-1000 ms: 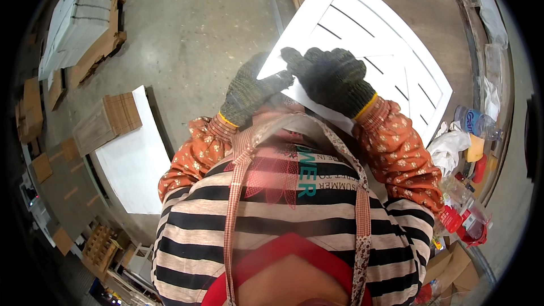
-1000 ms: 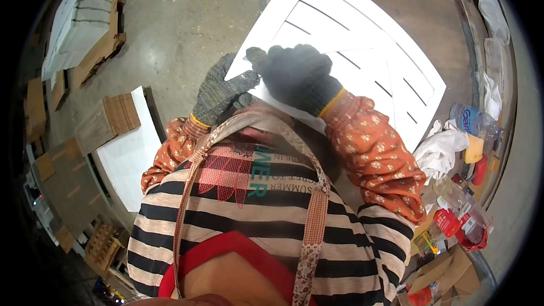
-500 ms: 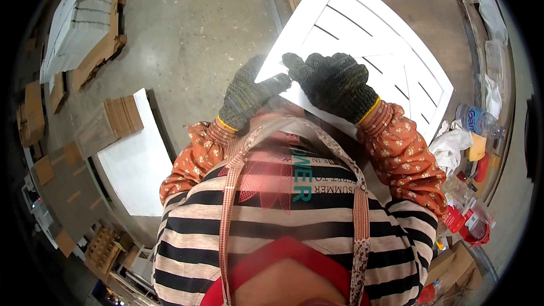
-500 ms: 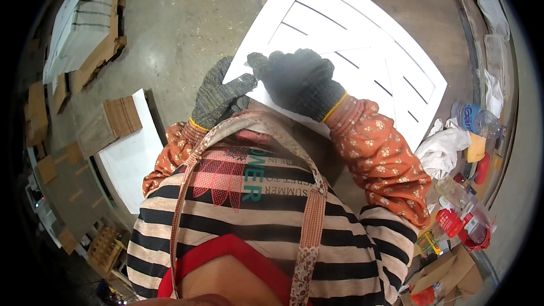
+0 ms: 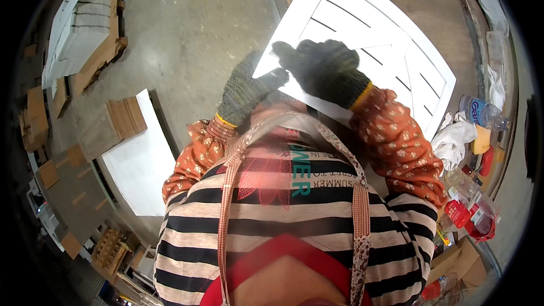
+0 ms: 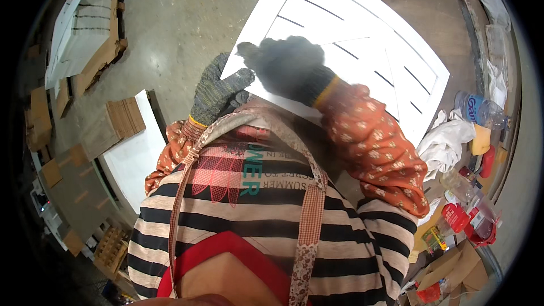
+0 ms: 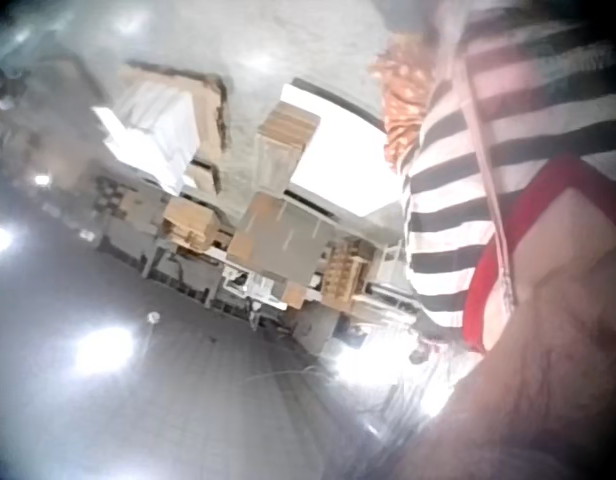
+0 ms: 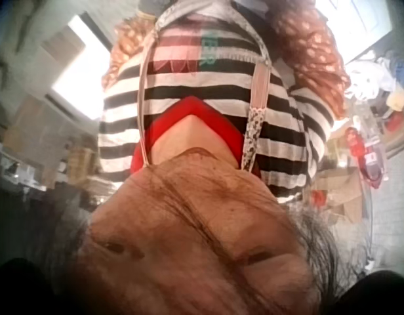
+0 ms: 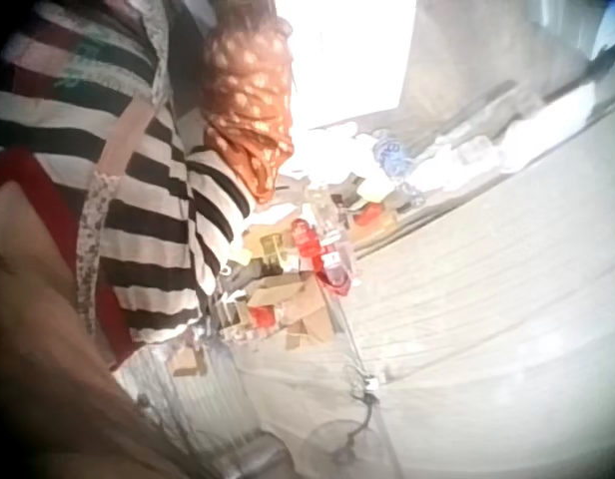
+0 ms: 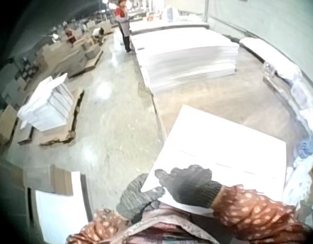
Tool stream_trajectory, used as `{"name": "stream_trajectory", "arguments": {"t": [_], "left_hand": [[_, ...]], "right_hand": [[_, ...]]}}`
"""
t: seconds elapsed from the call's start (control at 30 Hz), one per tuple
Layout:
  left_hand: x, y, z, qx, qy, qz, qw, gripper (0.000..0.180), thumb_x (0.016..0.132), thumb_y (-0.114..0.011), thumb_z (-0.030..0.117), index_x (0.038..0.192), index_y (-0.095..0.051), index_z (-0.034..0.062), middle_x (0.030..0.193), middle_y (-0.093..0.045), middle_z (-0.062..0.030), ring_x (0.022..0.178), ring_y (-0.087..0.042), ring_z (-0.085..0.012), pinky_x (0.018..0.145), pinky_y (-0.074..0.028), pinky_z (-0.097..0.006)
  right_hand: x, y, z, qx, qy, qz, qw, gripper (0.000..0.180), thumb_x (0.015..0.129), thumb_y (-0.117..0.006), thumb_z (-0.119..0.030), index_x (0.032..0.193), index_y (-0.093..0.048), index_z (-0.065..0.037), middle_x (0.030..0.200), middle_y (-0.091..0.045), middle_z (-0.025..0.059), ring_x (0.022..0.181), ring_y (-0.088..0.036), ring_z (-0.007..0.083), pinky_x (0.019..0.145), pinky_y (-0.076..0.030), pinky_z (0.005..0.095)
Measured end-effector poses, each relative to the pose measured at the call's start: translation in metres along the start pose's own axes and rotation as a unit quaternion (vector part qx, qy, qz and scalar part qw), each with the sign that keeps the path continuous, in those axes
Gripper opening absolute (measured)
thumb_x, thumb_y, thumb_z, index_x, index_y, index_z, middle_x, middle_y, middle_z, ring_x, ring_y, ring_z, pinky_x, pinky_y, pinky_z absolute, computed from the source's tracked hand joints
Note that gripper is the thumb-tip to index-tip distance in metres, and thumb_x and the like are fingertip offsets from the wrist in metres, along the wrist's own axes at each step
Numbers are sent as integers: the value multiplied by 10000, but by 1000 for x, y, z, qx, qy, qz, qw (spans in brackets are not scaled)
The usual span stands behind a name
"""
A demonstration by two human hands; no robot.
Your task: The person traces the recessed pattern on a white decorative panel by hand, picks up the panel to check the edges, and then wipes the surface with a white cloth.
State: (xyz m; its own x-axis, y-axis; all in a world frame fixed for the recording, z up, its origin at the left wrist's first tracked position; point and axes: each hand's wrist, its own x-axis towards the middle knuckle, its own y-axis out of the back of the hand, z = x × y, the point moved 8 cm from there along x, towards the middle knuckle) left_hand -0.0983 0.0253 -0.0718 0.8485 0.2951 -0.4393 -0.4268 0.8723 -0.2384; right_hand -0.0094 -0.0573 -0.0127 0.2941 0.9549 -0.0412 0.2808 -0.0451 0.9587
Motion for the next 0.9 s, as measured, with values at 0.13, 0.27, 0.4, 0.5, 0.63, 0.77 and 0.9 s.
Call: {"name": "stream_trajectory", "arguments": {"t": [0.13,0.27,0.4,0.5,0.63,0.77,0.9], "left_hand": [[-2,-2,-4,-66,7,-1,998,385,802,-729,64,1148,-569,9,834,-654,-54,598,-584,-89,498,-464,-217],[-5,2,-5,-26,-33,5,999,459,796,-714,47,1218,-539,-5,842,-641,-69,608,-583,-106,515,-471,-231],[-6,3,-14,-82,0,-4,997,484,786,-723,39,1232,-537,15,973,-643,-95,821,-621,-152,713,-529,-286],[-9,0,-9,-82,-12,14,996,463,802,-709,46,1229,-537,-7,844,-637,-68,603,-575,-109,527,-475,-236],[-6,3,-11,-43,-16,7,999,452,806,-710,51,1221,-541,-9,841,-642,-66,612,-589,-114,533,-484,-238],[-5,4,-10,-57,-11,3,998,435,815,-705,50,1214,-543,-12,839,-647,-67,623,-602,-117,541,-494,-242],[-4,5,-10,1,-18,11,1000,414,825,-693,37,1209,-547,-9,832,-645,-69,628,-604,-119,550,-500,-253]], "right_hand": [[-32,20,11,-66,9,52,996,310,919,-530,-215,1220,-580,-160,751,-635,74,577,-634,216,459,-477,339],[-41,19,7,-36,43,131,990,231,894,-567,-244,1079,-666,-148,694,-586,40,512,-579,191,407,-427,333],[-35,-2,9,-52,57,147,986,204,890,-571,-266,1008,-689,-149,732,-614,61,546,-608,204,408,-428,360],[-23,15,-3,-41,57,134,988,217,907,-553,-259,1033,-689,-147,778,-640,78,571,-626,217,439,-447,357],[-23,5,6,-44,44,-2,998,235,926,-533,-253,1075,-685,-153,803,-660,63,583,-630,222,473,-465,352],[-13,18,0,-10,51,57,997,264,930,-525,-253,1123,-661,-134,786,-656,92,601,-630,243,491,-472,385],[-20,10,5,-76,45,-8,996,284,944,-497,-216,1186,-619,-130,816,-669,100,616,-644,256,511,-500,379]]}}
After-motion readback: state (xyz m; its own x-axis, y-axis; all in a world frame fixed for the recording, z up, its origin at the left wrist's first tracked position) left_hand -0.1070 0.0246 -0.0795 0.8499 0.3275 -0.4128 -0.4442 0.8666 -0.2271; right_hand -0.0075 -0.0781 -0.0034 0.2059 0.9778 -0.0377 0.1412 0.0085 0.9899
